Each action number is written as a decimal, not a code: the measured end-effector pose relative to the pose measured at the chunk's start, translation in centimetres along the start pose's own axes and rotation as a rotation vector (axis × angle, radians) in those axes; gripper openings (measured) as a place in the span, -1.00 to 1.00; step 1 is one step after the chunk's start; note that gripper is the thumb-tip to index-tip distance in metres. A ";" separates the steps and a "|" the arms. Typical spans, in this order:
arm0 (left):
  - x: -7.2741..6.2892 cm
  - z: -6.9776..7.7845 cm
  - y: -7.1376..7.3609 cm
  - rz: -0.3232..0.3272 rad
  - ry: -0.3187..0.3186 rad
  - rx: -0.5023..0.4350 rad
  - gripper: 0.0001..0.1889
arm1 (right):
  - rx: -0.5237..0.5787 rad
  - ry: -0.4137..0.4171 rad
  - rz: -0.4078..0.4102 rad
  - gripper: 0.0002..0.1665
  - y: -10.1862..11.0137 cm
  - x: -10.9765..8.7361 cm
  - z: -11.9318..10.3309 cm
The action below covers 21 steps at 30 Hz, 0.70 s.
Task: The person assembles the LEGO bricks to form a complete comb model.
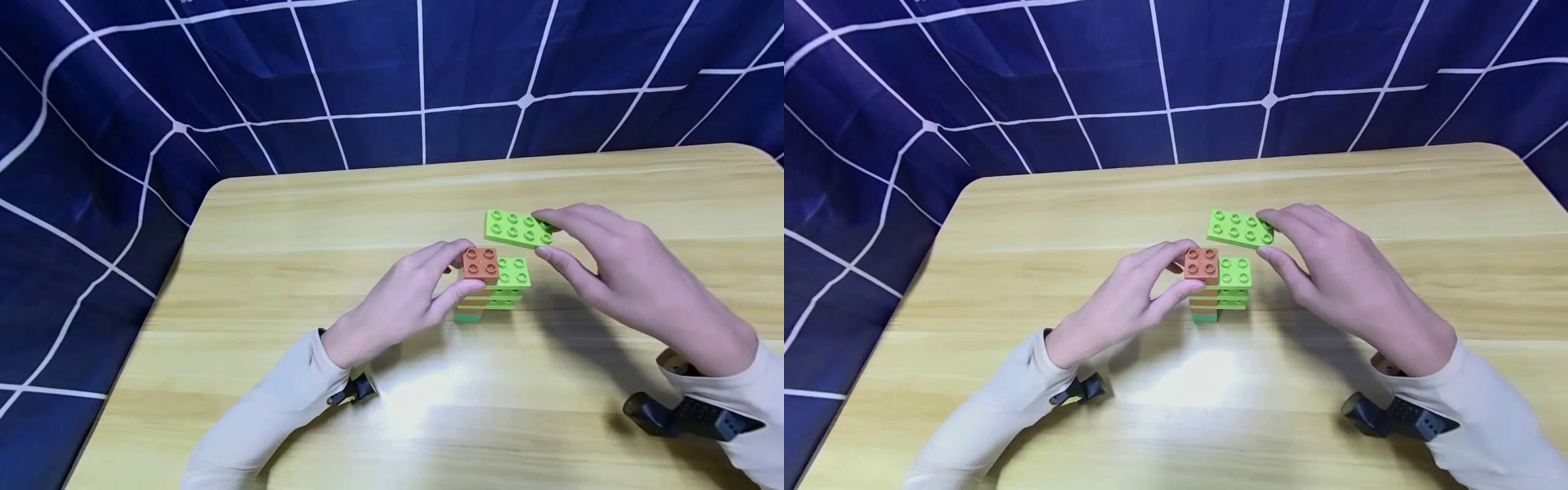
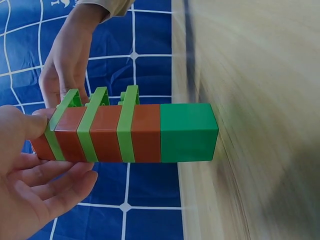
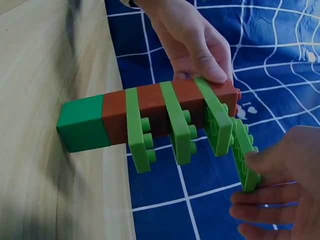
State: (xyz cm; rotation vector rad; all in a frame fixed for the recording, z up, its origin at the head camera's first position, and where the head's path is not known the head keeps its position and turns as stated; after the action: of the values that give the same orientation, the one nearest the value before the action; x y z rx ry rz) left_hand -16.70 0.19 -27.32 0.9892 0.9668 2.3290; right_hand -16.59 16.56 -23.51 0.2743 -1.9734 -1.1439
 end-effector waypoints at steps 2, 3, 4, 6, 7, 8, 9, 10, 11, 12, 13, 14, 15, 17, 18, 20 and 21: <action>0.1 0.0 0.0 -0.005 0.005 -0.008 -0.58 | 0.011 0.024 0.014 -0.49 0.2 0.0 -0.3; 0.2 0.0 0.0 -0.009 0.012 -0.012 -0.58 | 0.018 0.037 0.020 -0.45 0.2 0.0 -0.4; 0.2 0.0 0.0 -0.012 0.021 -0.017 -0.58 | 0.022 0.048 0.023 -0.42 0.2 0.0 -0.6; 0.1 -0.1 -0.1 -0.020 0.039 -0.023 -0.57 | 0.022 0.062 0.023 -0.36 0.1 0.0 -0.9; 0.1 -0.1 -0.1 -0.023 0.045 -0.022 -0.57 | 0.018 0.065 0.025 -0.34 0.2 -0.1 -1.0; 0.1 -0.1 -0.1 -0.025 0.049 -0.022 -0.56 | 0.015 0.066 0.030 -0.33 0.3 -0.1 -1.1; 0.1 0.0 -0.1 -0.025 0.050 -0.019 -0.56 | 0.009 0.060 0.032 -0.34 0.4 -0.2 -1.1; 0.1 0.0 -0.1 -0.024 0.050 -0.016 -0.56 | 0.007 0.055 0.034 -0.36 0.5 -0.2 -1.2; 0.1 0.0 -0.1 -0.021 0.050 -0.012 -0.56 | 0.005 0.048 0.034 -0.38 0.6 -0.2 -1.2; 0.0 0.0 -0.1 -0.019 0.047 -0.009 -0.55 | 0.008 0.044 0.036 -0.40 0.6 -0.3 -1.2; 0.0 0.0 -0.1 -0.019 0.047 -0.013 -0.56 | 0.016 0.049 0.041 -0.40 0.7 -0.3 -1.3; 0.0 0.0 -0.2 -0.025 0.055 -0.019 -0.55 | 0.028 0.058 0.046 -0.41 0.7 -0.3 -1.4; 0.0 0.0 -0.2 -0.030 0.062 -0.024 -0.54 | 0.038 0.058 0.035 -0.41 0.6 -0.3 -1.5; -0.1 -0.1 -0.3 -0.039 0.076 -0.041 -0.55 | 0.059 0.082 0.039 -0.39 0.5 -0.3 -1.9; -0.1 -0.1 -0.3 -0.043 0.081 -0.054 -0.55 | 0.066 0.091 0.033 -0.36 0.3 -0.2 -2.1; -0.1 -0.1 -0.4 -0.044 0.084 -0.082 -0.57 | 0.071 0.113 0.032 -0.34 0.2 -0.1 -2.6; -0.1 0.0 -0.3 -0.040 0.075 -0.094 -0.60 | 0.066 0.115 0.025 -0.34 0.1 -0.1 -2.8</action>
State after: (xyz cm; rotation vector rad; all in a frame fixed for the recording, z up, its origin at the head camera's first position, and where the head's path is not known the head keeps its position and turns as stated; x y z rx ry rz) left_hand -16.63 0.34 -27.64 0.8441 0.8887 2.3697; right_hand -14.42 14.89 -22.74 0.3411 -1.9104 -1.0258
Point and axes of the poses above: each hand's wrist, its own x-axis towards the middle knuckle, its own y-axis out of the back of the hand, z = x × y, the point moved 8 cm from there along x, towards the middle knuckle, and after that the axes turned 2 degrees about y, right-handed, at the moved point
